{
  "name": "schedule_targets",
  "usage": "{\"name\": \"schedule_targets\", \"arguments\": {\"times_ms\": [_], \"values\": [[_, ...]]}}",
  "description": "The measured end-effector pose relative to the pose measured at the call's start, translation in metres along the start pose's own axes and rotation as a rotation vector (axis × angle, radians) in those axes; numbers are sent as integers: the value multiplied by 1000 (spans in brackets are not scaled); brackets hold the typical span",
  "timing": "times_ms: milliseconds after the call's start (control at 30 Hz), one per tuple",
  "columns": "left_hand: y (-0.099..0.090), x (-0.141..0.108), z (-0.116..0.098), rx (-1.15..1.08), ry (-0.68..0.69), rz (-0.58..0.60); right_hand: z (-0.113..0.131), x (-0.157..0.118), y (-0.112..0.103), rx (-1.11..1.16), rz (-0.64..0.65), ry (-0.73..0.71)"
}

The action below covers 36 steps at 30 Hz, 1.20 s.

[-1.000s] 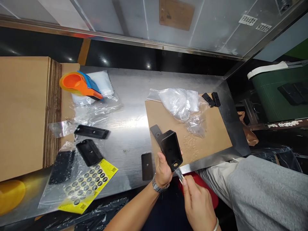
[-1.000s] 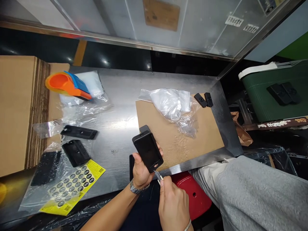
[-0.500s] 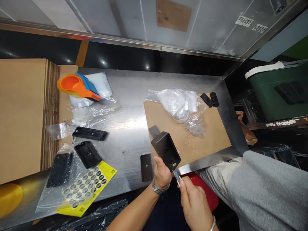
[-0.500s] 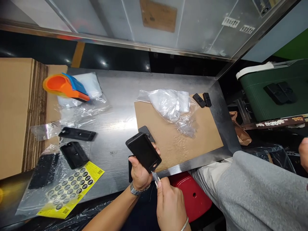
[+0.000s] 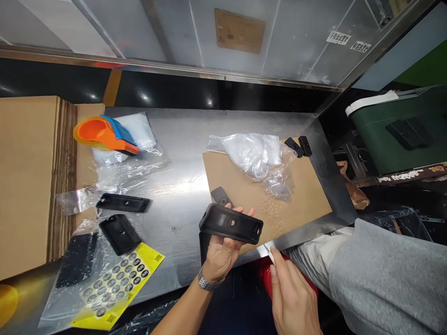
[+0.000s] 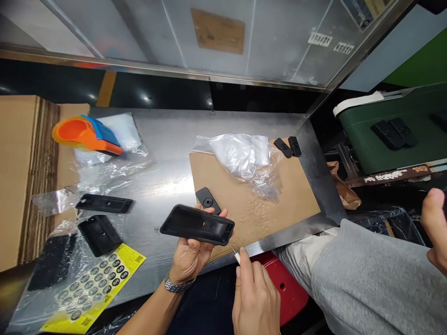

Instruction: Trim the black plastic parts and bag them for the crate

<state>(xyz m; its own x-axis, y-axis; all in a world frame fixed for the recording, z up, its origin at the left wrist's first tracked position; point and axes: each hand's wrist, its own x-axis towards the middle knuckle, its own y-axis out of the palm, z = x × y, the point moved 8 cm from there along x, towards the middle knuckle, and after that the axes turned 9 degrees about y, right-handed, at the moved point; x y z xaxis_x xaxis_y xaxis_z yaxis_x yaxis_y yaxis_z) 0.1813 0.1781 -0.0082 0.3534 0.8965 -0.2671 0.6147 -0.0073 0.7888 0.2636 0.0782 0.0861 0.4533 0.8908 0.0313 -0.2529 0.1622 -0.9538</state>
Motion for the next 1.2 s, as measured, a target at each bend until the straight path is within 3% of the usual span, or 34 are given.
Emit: {"name": "schedule_targets", "arguments": {"times_ms": [367, 800, 1200], "values": [[-1, -1, -4, 14, 67, 50, 7, -4, 0, -168, 20, -16], [10, 0, -3, -19, 163, 203, 5, -4, 0, -223, -41, -96], [13, -2, -5, -10, 167, 211, 4, -4, -2, -287, -71, -144]]}}
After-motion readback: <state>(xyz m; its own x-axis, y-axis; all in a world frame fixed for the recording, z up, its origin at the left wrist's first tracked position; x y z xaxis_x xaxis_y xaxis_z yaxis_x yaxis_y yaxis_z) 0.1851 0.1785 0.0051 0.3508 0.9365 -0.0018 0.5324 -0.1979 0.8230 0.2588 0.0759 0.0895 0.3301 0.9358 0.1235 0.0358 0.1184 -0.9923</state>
